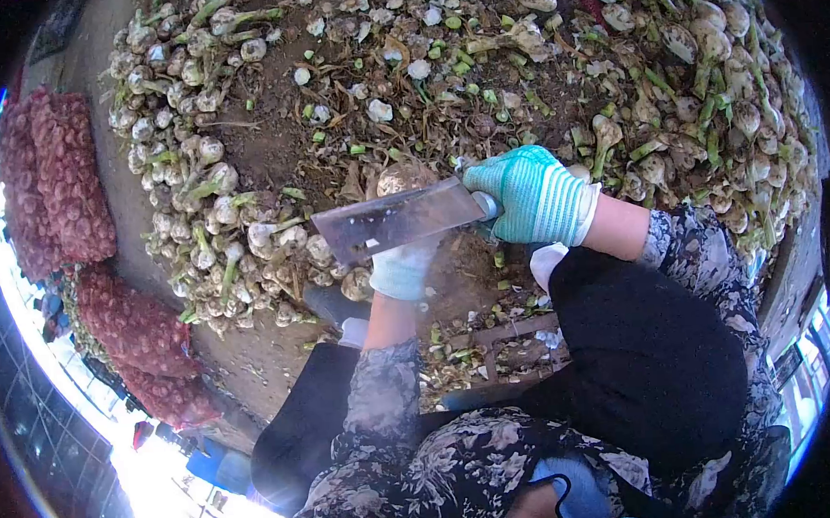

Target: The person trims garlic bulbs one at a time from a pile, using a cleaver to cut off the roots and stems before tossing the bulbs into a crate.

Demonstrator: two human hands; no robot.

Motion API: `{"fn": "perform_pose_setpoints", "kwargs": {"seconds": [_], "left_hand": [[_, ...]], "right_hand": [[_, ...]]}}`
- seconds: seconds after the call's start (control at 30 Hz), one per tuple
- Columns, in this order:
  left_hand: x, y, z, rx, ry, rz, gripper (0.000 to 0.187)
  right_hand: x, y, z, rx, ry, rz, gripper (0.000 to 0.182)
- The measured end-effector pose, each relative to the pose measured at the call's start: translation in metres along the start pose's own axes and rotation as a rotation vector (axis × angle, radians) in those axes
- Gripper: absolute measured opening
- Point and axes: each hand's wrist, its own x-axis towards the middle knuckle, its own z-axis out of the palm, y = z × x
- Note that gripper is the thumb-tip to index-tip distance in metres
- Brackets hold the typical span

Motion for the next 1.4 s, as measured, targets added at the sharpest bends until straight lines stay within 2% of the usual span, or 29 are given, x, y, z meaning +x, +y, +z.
{"fn": "perform_pose_setpoints", "kwargs": {"seconds": [0.07, 0.13, 0.23, 0.33, 0.43, 0.47, 0.5, 0.53, 0.57, 0.6, 0.63, 0.7, 0.73, 0.77, 0.8, 0.83, 0.9, 0.97, 1.07, 1.13, 1.17, 1.23, 1.27, 1.3, 1.33, 1.4], "left_hand": [[0.000, -0.009, -0.008, -0.203, 0.006, -0.036, 0.054], [-0.003, -0.003, -0.007, -0.195, 0.011, -0.062, 0.059], [-0.008, 0.005, -0.008, 0.037, -0.009, -0.059, 0.062], [-0.008, 0.001, -0.007, 0.081, -0.033, -0.021, 0.065], [-0.014, 0.003, -0.006, 0.059, -0.040, 0.001, 0.060], [-0.008, 0.009, -0.010, -0.001, -0.093, 0.006, 0.055], [-0.011, 0.026, 0.003, -0.327, -0.180, -0.040, 0.045], [-0.014, 0.042, 0.016, -0.695, -0.255, -0.121, 0.041], [-0.017, 0.059, 0.029, -1.006, -0.312, -0.224, 0.044], [-0.012, 0.067, 0.033, -0.889, -0.249, -0.189, 0.043], [-0.006, 0.075, 0.036, -0.766, -0.187, -0.155, 0.041], [0.013, 0.084, 0.048, -0.530, -0.088, -0.098, 0.039], [0.024, 0.085, 0.056, -0.415, -0.043, -0.084, 0.038], [0.032, 0.083, 0.061, -0.296, 0.003, -0.085, 0.037], [0.047, 0.079, 0.061, -0.377, 0.019, -0.041, 0.034], [0.054, 0.080, 0.061, -0.584, 0.025, -0.177, 0.028], [0.082, 0.070, 0.051, -0.729, 0.195, -0.014, 0.024], [0.080, 0.082, 0.062, -0.832, 0.260, -0.009, 0.021], [0.079, 0.085, 0.064, -0.912, 0.348, 0.002, 0.019], [0.078, 0.090, 0.064, -0.987, 0.458, -0.056, 0.020], [0.075, 0.090, 0.065, -1.049, 0.437, -0.105, 0.024], [0.064, 0.094, 0.078, -1.173, 0.397, -0.188, 0.033], [0.058, 0.086, 0.089, -0.957, 0.046, 0.019, 0.051], [0.047, 0.085, 0.095, -0.765, -0.083, 0.159, 0.053], [0.036, 0.082, 0.105, -0.536, -0.080, 0.300, 0.055], [0.023, 0.066, 0.111, 0.045, 0.120, 0.535, 0.060]], "right_hand": [[-0.001, -0.005, -0.006, -0.018, -0.068, -0.011, 0.024], [-0.002, -0.008, -0.005, -0.053, -0.102, 0.002, 0.021], [-0.005, 0.001, 0.004, 0.000, 0.088, -0.044, 0.019], [-0.005, 0.008, 0.013, 0.058, 0.198, -0.094, 0.017], [-0.006, 0.011, 0.011, 0.038, 0.191, -0.126, 0.017], [-0.007, 0.014, 0.007, 0.013, 0.112, -0.049, 0.017], [-0.003, 0.024, 0.003, -0.064, 0.011, 0.169, 0.020], [0.005, 0.064, 0.014, -0.024, 0.082, 0.333, 0.025], [0.004, 0.086, 0.004, 0.052, 0.096, 0.590, 0.025], [-0.001, 0.095, 0.007, -0.002, 0.280, 0.589, 0.026], [0.002, 0.089, 0.004, 0.093, 0.377, 0.549, 0.024], [0.009, 0.072, 0.006, 0.582, 0.567, 0.283, 0.029], [0.012, 0.067, 0.007, 0.643, 0.503, 0.313, 0.026], [0.014, 0.057, 0.016, 0.874, 0.497, 0.325, 0.023], [0.014, 0.046, 0.026, 1.037, 0.415, 0.198, 0.020], [0.010, 0.026, 0.027, 1.064, 0.369, 0.155, 0.019], [0.010, 0.002, 0.037, 1.101, 0.274, 0.144, 0.021], [0.021, 0.005, 0.060, 0.998, 0.449, 0.116, 0.021], [0.037, 0.012, 0.076, 0.973, 0.403, 0.310, 0.024], [0.043, 0.014, 0.077, 0.928, 0.420, 0.323, 0.024], [0.044, 0.015, 0.079, 0.906, 0.423, 0.330, 0.025], [0.041, 0.029, 0.097, 0.868, 0.258, 0.449, 0.024], [0.039, 0.040, 0.108, 0.802, 0.207, 0.516, 0.024], [0.033, 0.051, 0.121, 0.759, 0.168, 0.505, 0.023], [0.027, 0.059, 0.125, 0.777, 0.158, 0.462, 0.023], [0.018, 0.073, 0.125, 0.905, 0.171, 0.413, 0.023]]}}
